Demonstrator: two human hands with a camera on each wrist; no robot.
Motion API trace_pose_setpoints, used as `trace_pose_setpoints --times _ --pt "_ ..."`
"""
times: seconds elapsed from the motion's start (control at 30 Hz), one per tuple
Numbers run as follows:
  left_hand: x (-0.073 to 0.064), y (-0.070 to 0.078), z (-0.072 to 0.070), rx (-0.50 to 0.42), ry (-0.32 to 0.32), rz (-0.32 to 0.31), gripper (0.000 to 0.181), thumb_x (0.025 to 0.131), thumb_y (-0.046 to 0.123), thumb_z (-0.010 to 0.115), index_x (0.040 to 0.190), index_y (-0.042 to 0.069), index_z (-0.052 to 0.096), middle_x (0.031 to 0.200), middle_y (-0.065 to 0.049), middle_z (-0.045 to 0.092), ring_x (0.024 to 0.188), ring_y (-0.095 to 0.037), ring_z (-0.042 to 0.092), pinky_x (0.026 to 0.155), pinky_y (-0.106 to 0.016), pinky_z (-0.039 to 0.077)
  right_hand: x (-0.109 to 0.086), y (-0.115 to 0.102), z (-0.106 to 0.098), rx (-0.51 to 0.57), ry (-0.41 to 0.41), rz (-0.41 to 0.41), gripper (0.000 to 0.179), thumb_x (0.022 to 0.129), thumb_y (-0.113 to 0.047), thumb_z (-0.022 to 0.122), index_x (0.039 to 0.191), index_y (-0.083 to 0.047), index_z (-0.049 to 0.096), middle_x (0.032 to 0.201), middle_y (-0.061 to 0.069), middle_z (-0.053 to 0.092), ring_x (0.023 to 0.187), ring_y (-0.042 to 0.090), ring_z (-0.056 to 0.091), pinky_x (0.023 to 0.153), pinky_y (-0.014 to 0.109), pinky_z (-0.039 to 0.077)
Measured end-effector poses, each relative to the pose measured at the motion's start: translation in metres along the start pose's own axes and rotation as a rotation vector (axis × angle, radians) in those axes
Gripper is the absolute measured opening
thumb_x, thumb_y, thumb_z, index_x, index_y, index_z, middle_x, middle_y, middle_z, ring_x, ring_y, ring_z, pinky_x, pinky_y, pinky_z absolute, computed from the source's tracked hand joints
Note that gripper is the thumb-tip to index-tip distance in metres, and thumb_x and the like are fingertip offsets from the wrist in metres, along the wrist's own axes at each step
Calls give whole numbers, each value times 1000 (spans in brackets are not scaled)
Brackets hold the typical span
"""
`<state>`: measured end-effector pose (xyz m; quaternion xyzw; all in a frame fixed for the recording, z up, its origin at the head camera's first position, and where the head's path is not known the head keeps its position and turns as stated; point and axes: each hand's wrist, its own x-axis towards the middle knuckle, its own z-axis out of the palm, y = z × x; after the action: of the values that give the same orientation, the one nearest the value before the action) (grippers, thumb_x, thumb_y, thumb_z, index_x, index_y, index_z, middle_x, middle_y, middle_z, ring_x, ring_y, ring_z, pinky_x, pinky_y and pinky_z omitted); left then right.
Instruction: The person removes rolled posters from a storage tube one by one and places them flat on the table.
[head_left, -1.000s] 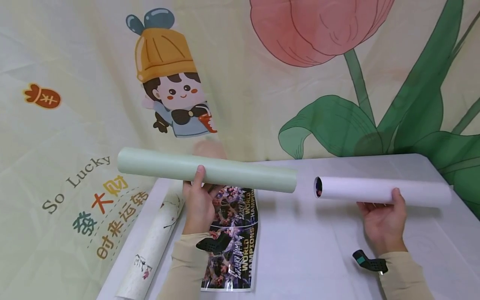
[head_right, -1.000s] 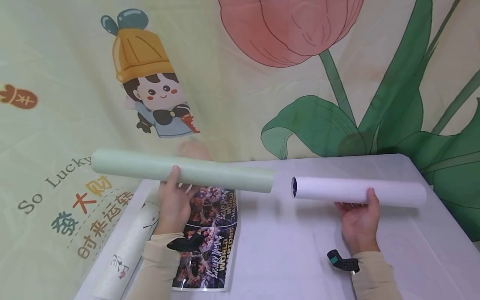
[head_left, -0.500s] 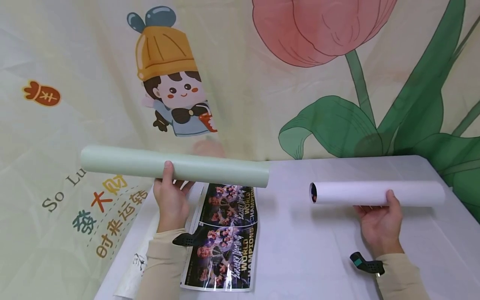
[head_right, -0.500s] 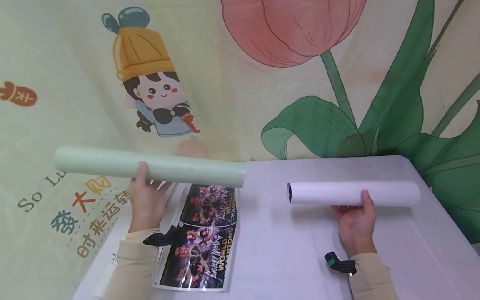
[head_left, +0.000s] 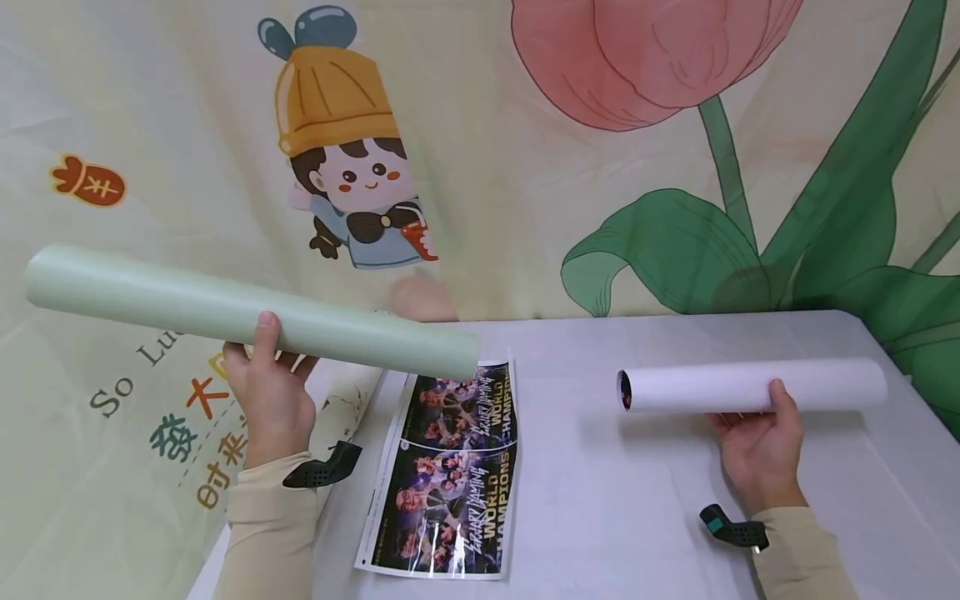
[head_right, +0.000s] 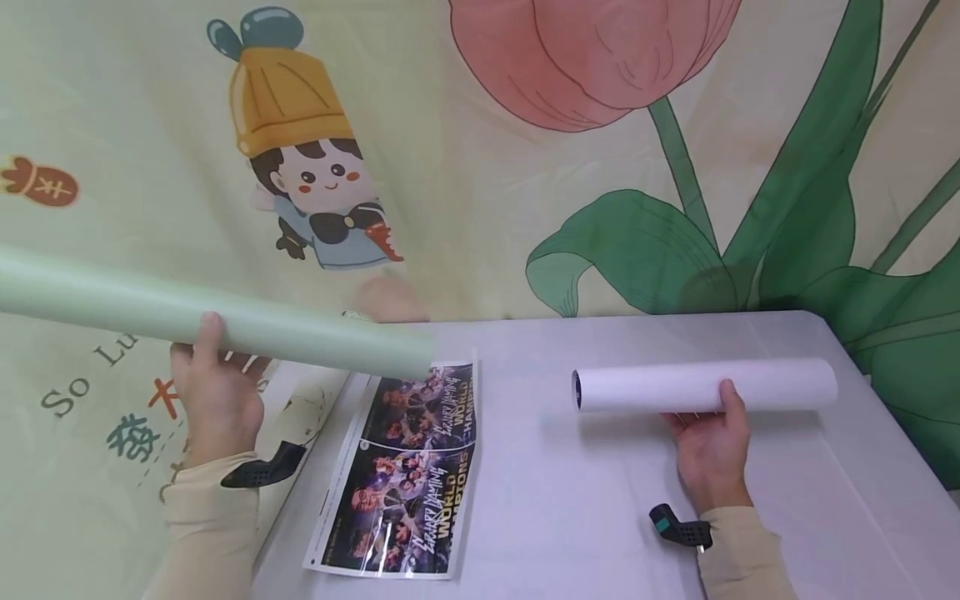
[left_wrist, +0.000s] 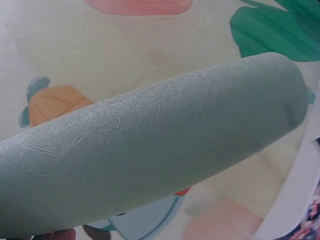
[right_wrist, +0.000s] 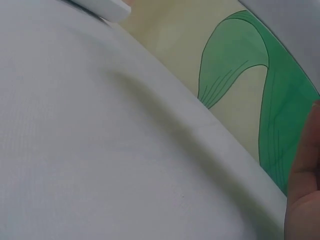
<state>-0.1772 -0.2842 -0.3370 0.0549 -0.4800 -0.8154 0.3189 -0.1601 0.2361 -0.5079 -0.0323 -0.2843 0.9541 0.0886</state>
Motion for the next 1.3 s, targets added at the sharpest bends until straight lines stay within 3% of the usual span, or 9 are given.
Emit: trace_pose_setpoints --times 0.33,0.47,0.63,0.93,1.07,1.17,1.3 --pt "14 36 -6 -56 18 99 54 95 21 69 142 24 45 138 -10 46 112 -34 58 80 -40 56 -1 -2 1 -39 -4 -12 53 104 -41 49 148 -29 21 148 -1 29 131 21 36 95 35 46" --pt "21 46 -6 -100 60 134 53 91 14 69 138 21 46 133 -9 49 109 -29 56 78 -40 53 0 -2 1 -35 -8 -12 53 104 -40 48 147 -29 21 148 -1 29 133 21 34 95 35 47" --pt "29 57 -7 -143 66 195 57 85 5 70 136 18 47 131 -9 51 111 -27 55 85 -40 51 0 -1 2 -34 -7 -9 53 104 -40 48 148 -29 21 149 -2 28 136 22 31 96 36 46" --pt "37 70 -4 -83 49 179 62 82 1 76 134 10 43 134 -12 51 115 -27 56 89 -34 52 0 2 3 -32 16 0 52 103 -41 49 147 -29 22 147 -2 30 133 21 34 95 35 45" --pt "40 75 -7 39 21 193 61 82 2 78 134 8 48 132 -15 53 115 -28 57 94 -36 49 0 3 3 -33 29 6 51 103 -42 48 145 -28 24 146 -2 31 131 20 35 94 35 44" --pt "40 77 -10 232 -9 144 59 85 8 79 137 13 53 131 -13 56 116 -26 57 104 -42 44 0 3 3 -44 21 10 50 103 -42 47 145 -27 23 146 -2 31 131 20 35 94 35 44" --pt "39 73 -14 493 -62 70 57 88 21 78 140 20 54 126 -8 59 112 -23 59 96 -38 51 -1 3 3 -46 6 15 51 104 -42 46 146 -27 22 146 -2 31 131 20 35 95 35 44"
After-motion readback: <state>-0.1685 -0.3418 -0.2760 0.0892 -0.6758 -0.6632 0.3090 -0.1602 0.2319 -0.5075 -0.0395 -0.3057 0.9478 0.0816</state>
